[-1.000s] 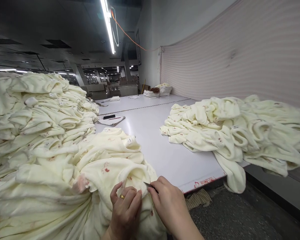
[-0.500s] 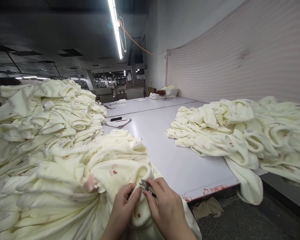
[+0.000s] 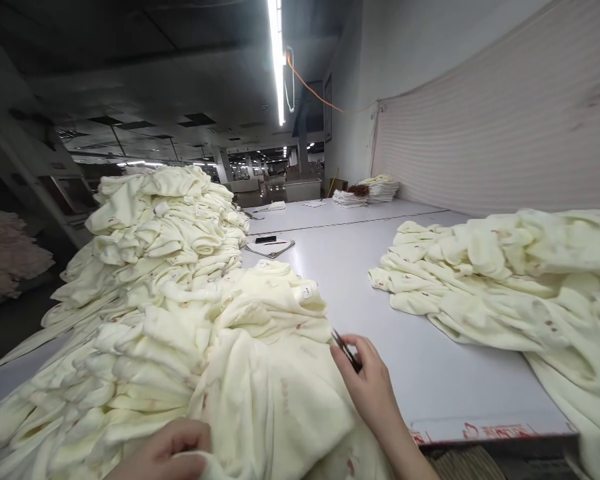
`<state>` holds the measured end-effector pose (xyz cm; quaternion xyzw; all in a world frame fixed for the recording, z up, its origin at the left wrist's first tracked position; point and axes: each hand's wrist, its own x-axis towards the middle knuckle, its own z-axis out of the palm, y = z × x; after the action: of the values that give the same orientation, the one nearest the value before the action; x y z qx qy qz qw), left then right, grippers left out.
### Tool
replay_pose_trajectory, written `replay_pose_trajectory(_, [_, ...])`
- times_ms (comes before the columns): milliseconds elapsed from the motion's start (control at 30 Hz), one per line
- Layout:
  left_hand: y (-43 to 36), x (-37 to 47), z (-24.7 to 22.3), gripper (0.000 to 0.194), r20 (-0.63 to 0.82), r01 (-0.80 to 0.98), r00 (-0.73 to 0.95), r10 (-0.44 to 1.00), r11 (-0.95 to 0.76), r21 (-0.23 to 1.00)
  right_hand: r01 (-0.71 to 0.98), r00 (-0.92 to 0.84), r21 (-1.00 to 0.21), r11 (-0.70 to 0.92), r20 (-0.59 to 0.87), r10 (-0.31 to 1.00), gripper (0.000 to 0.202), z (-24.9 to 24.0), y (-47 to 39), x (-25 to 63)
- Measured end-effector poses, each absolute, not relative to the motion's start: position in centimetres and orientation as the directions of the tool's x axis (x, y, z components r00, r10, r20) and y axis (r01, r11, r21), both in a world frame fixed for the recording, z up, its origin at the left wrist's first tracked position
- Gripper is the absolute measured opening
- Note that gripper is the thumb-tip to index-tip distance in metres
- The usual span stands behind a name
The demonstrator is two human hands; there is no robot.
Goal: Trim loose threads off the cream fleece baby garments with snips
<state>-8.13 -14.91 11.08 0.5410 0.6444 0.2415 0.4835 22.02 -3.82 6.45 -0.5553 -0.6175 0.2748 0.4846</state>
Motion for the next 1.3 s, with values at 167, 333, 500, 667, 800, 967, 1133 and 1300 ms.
replay_pose_trajectory(167, [-14.2,-7.9,12.0,0.012,-0.491,0.728,0.154,0.857,0.238,0.643,0.281,0.188,-0.927,0.25,0.308,0.933,0.029,6.7,5.0,18.7])
replay_pose_trajectory(333, [-12.6,-5.2,14.4,0.013,-0.38,0.831,0.195,0.904,0.053,0.553,0.132,0.112,-0.963,0.236,0.251,0.962,0.026,7.8,8.0,16.8])
replay_pose_trajectory(500, [-7.0,-0.4,13.7,0.043,0.212,0.703,0.208,0.955,-0.296,0.647,-0.044,-0.044,-0.985,0.165,0.167,0.985,0.036,7.8,2.3,16.4])
replay_pose_trajectory(667, [-1.9,3.7,9.5,0.041,0.31,0.777,0.236,0.921,-0.37,0.51,-0.179,-0.168,-0.983,-0.048,-0.017,0.986,0.033,5.4,-1.8,18.8])
replay_pose_trajectory(800, [-2.3,4.4,7.7,0.021,0.305,0.833,0.291,0.907,-0.397,0.385,-0.163,0.144,-0.985,-0.063,-0.087,0.986,0.03,3.4,0.1,21.7])
replay_pose_trajectory(967, [-4.4,4.8,7.5,0.017,0.289,0.866,0.374,0.881,-0.443,0.232,-0.249,0.138,-0.965,-0.078,-0.115,0.984,0.033,3.6,3.0,21.4])
replay_pose_trajectory(1133, [-5.5,5.0,7.0,0.011,0.442,0.847,0.415,0.796,-0.515,0.133,-0.415,-0.04,-0.898,-0.146,-0.142,0.989,0.031,4.7,2.4,20.2])
replay_pose_trajectory(1300, [-5.6,4.9,6.8,0.018,0.51,0.75,0.411,0.755,-0.599,0.282,-0.499,-0.146,-0.847,-0.183,-0.126,0.981,0.033,5.8,0.0,20.6])
